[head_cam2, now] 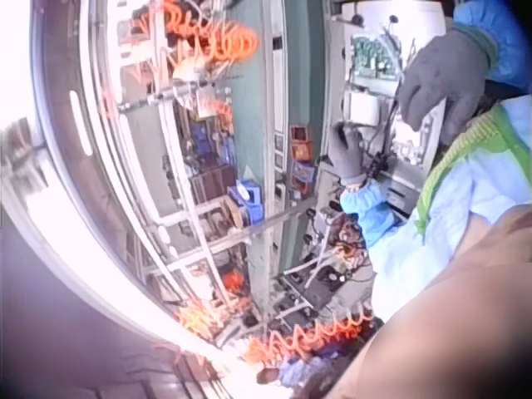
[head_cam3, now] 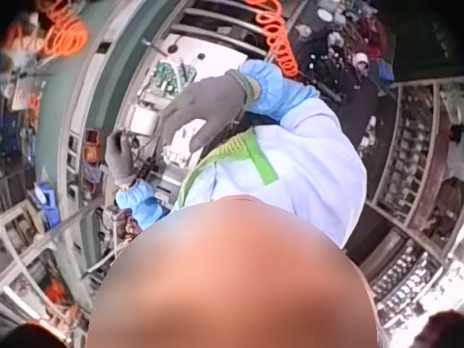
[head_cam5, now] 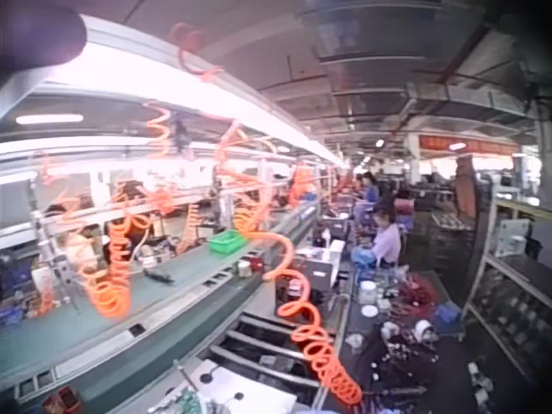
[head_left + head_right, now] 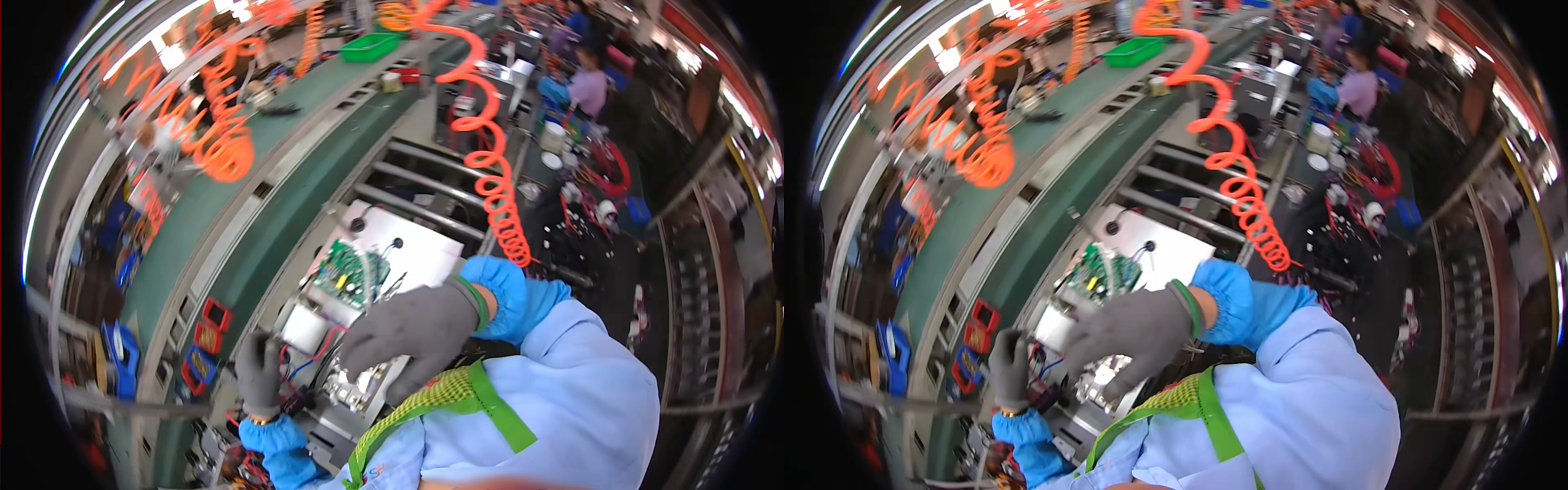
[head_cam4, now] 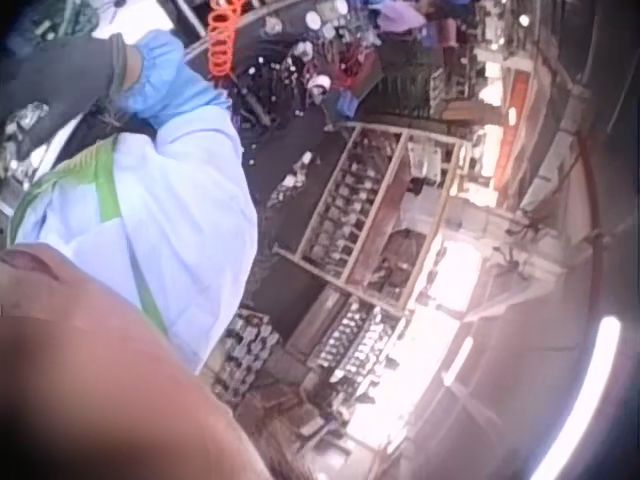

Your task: Assembling electronic components into a metal chassis at a factory assembly line.

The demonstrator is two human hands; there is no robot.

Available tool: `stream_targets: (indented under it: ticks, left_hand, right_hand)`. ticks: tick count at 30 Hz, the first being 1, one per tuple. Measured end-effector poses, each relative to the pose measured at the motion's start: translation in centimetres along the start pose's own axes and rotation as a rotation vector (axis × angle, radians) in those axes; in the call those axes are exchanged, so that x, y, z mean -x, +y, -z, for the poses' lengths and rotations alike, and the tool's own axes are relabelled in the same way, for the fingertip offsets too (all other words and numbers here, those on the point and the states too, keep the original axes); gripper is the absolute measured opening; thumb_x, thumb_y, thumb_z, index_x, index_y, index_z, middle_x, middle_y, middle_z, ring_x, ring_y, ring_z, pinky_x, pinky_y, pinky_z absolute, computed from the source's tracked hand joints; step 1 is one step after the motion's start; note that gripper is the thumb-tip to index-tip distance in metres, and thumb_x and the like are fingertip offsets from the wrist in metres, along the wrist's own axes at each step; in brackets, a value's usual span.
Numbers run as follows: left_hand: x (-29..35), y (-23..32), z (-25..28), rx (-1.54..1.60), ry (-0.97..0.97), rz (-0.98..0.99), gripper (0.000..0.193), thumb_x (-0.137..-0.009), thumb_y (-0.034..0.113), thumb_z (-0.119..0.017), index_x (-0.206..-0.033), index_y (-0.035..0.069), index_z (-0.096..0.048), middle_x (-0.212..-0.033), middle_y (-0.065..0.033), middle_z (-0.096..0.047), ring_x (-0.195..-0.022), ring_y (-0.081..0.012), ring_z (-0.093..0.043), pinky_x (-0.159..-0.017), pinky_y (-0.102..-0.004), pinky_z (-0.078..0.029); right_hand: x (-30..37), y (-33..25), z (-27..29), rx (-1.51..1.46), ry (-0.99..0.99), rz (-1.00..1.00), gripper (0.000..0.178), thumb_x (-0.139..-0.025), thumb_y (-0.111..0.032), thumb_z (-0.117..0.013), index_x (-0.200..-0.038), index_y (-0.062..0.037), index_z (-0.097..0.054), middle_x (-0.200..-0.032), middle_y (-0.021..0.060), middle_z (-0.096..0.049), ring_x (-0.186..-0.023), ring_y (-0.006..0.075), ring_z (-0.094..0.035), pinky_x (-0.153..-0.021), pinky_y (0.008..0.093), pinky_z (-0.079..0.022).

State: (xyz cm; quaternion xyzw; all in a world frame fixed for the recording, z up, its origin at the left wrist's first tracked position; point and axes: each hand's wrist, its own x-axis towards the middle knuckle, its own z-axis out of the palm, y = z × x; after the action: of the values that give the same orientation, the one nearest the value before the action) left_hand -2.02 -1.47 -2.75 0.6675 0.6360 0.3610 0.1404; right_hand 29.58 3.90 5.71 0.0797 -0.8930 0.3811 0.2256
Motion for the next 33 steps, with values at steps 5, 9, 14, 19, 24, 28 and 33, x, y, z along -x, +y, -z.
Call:
stream_targets:
  ticks: [5, 9, 14, 19, 24, 28, 33]
  left_hand:
    - [1.0, 4.5, 1.0, -0.019, -0.056, 0.038, 0.015, -0.091, 0.006, -0.054, -0.103, -0.003, -0.056, -0.088, -0.0108, -0.061, -0.081, -0.015, -0.058, -0.074, -0.0272, -0.046]
    - [5.2, 11.9, 1.2, -0.113, -0.068, 0.094, 0.015, -0.088, 0.014, -0.056, -0.096, 0.001, -0.057, -0.079, -0.0088, -0.059, -0.072, -0.019, -0.057, -0.066, -0.0313, -0.046]
    - [5.1, 21.9, -10.2, 0.204, -0.731, 0.318, 0.015, -0.091, 0.01, -0.058, -0.103, 0.003, -0.06, -0.091, -0.0063, -0.06, -0.085, -0.0148, -0.055, -0.077, -0.0288, -0.045]
    - [11.0, 15.2, -24.6, 0.145, -0.89, 0.391, 0.022, -0.092, 0.024, -0.059, -0.104, 0.007, -0.062, -0.093, -0.0141, -0.066, -0.082, -0.0248, -0.06, -0.071, -0.039, -0.046]
    - [18.2, 4.3, -35.0, -0.251, -0.879, -0.046, 0.039, -0.083, 0.024, -0.062, -0.115, 0.004, -0.055, -0.102, -0.0178, -0.061, -0.085, -0.0328, -0.062, -0.077, -0.0403, -0.051]
    - [21.6, -1.2, -37.6, -0.366, -0.815, -0.252, 0.06, -0.079, 0.033, -0.063, -0.131, 0.009, -0.046, -0.127, -0.0234, -0.048, -0.118, -0.0462, -0.045, -0.1, -0.0564, -0.036]
    - [21.2, 1.0, -36.6, -0.398, -0.766, -0.4, 0.062, -0.076, 0.02, -0.066, -0.132, 0.005, -0.045, -0.142, -0.0228, -0.035, -0.127, -0.046, -0.035, -0.104, -0.0581, -0.029]
  right_hand:
    - [13.5, -0.4, -2.5, -0.18, 0.144, -0.339, 0.034, -0.085, -0.028, -0.066, -0.107, -0.0032, -0.059, -0.106, 0.015, -0.059, -0.098, 0.0308, -0.058, -0.084, 0.0392, -0.047]
    - [22.3, 5.7, -6.8, -0.31, 0.17, -0.616, 0.029, -0.087, -0.028, -0.062, -0.098, -0.0008, -0.062, -0.095, 0.0155, -0.062, -0.092, 0.0298, -0.06, -0.08, 0.0379, -0.048]
    - [36.5, 13.1, -19.2, -0.371, 0.177, -1.054, 0.04, -0.086, -0.042, -0.058, -0.098, -0.0049, -0.065, -0.098, 0.0192, -0.064, -0.093, 0.0329, -0.061, -0.08, 0.0437, -0.048]
    - [48.8, 15.0, -33.0, -0.145, 0.374, -1.311, 0.045, -0.083, -0.045, -0.056, -0.098, -0.0047, -0.066, -0.101, 0.0208, -0.064, -0.095, 0.0367, -0.06, -0.085, 0.0463, -0.046]
    - [54.1, 14.7, -46.4, -0.299, 0.139, -1.629, 0.046, -0.087, -0.043, -0.05, -0.111, -0.0061, -0.064, -0.111, 0.0207, -0.063, -0.098, 0.0329, -0.062, -0.089, 0.0431, -0.046]
    - [60.1, 16.9, -59.0, 0.264, 0.6, -2.017, 0.04, -0.079, -0.045, -0.056, -0.09, -0.0098, -0.072, -0.079, 0.0159, -0.068, -0.07, 0.0344, -0.064, -0.069, 0.043, -0.052]
    - [57.9, 10.4, -71.7, -0.099, 0.409, -2.16, 0.04, -0.084, -0.043, -0.054, -0.098, -0.0096, -0.07, -0.085, 0.0148, -0.067, -0.074, 0.029, -0.064, -0.07, 0.0383, -0.051]
